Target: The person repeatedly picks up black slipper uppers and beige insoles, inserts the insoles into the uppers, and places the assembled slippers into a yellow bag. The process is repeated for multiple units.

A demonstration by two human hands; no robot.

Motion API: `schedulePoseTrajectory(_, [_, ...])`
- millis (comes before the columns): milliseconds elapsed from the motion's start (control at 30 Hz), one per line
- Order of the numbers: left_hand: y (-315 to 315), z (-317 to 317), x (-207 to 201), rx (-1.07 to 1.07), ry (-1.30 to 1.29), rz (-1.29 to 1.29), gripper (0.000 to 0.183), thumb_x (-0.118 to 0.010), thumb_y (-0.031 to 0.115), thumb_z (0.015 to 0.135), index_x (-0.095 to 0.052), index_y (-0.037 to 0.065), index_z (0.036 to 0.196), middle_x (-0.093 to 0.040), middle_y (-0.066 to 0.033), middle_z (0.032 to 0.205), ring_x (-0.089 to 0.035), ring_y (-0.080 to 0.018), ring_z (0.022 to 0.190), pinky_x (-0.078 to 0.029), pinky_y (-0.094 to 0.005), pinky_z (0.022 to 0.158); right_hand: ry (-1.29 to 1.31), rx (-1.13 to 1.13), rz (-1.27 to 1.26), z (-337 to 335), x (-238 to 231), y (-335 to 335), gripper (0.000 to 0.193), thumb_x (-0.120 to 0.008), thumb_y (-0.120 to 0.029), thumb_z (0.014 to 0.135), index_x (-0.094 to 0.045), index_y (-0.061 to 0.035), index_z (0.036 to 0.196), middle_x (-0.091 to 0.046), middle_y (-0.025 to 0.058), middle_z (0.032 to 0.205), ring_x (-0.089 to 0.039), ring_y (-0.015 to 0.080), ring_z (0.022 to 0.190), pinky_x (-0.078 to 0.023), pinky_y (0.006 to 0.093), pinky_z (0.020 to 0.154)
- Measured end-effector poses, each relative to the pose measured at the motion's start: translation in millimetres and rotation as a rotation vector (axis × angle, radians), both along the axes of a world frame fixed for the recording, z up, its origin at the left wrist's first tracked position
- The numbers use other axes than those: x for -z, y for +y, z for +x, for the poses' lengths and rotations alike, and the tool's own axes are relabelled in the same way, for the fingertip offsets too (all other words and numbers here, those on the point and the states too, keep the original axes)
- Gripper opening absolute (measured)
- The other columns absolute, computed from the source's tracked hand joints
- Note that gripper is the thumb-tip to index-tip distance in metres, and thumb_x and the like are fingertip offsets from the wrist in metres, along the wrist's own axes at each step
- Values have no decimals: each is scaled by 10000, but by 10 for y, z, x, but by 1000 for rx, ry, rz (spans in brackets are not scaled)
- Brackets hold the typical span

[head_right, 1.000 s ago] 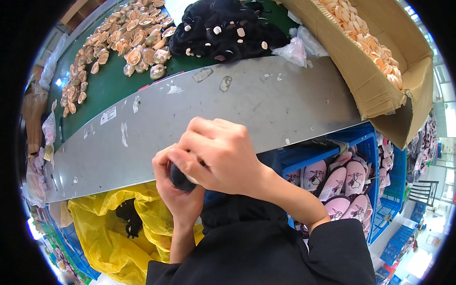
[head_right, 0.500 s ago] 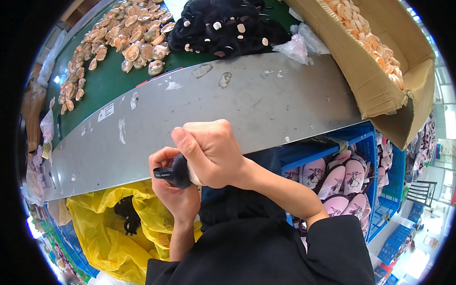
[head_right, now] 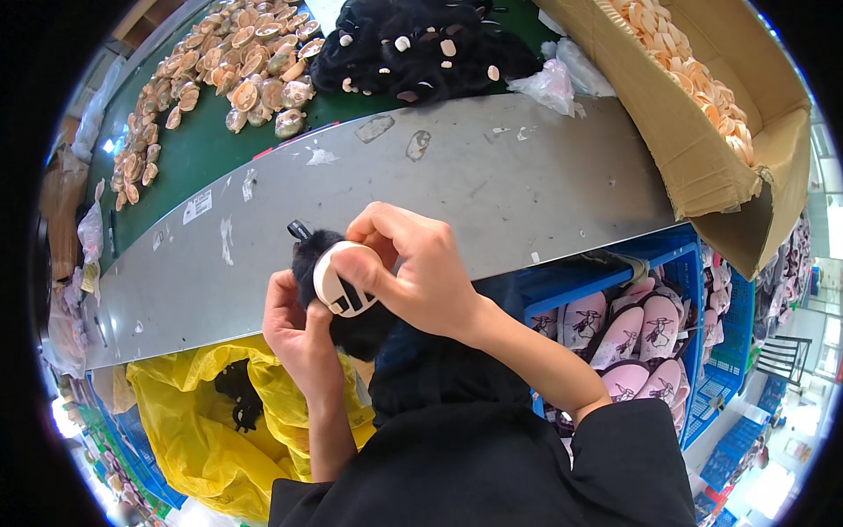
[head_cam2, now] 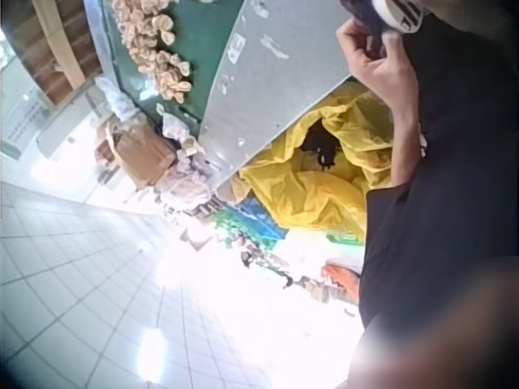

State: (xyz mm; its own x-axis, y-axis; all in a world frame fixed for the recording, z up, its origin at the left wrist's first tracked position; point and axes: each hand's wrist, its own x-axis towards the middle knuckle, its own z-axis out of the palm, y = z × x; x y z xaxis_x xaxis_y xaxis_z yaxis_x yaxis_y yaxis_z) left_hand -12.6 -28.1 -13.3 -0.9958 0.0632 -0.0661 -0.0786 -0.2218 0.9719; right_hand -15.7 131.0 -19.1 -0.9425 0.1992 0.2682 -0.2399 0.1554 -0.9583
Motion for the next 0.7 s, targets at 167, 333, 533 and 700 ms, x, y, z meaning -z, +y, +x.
schedulePoseTrajectory(167, [-70, 8, 2, 150, -63, 111, 123, -633, 74, 959, -616, -19, 1037, -648, -4, 981, -585, -56, 918, -466, -209, 829, 25, -94, 156, 37, -60, 76, 471, -850, -395, 818, -567, -24, 889, -557, 78, 819, -544, 178, 702, -461, 299, 636])
schedulePoseTrajectory(333, [-33, -18, -7, 152, -207, 464, 117, -668, 126, 967, -613, 30, 1004, -640, -18, 1034, -588, -89, 949, -457, -231, 874, 4, -75, 165, 127, -150, 33, 456, -870, -323, 798, -522, -27, 806, -458, 78, 749, -451, 222, 662, -396, 330, 594])
schedulePoseTrajectory(533, [17, -6, 193, 114, 353, -171, 113, -669, 71, 952, -590, -3, 921, -493, -46, 875, -456, -152, 803, -369, -265, 713, 189, 165, 439, 104, -90, -32, 308, -828, -116, 728, -531, -40, 762, -481, 110, 806, -488, 306, 702, -404, 405, 630])
schedulePoseTrajectory(700, [92, -15, 106, 95, 412, -358, 118, -689, 55, 914, -592, 0, 875, -480, -72, 782, -454, -203, 709, -368, -286, 629, 139, 140, 272, -12, 43, 22, 297, -804, -161, 789, -555, -32, 889, -520, 93, 892, -507, 227, 745, -427, 339, 647])
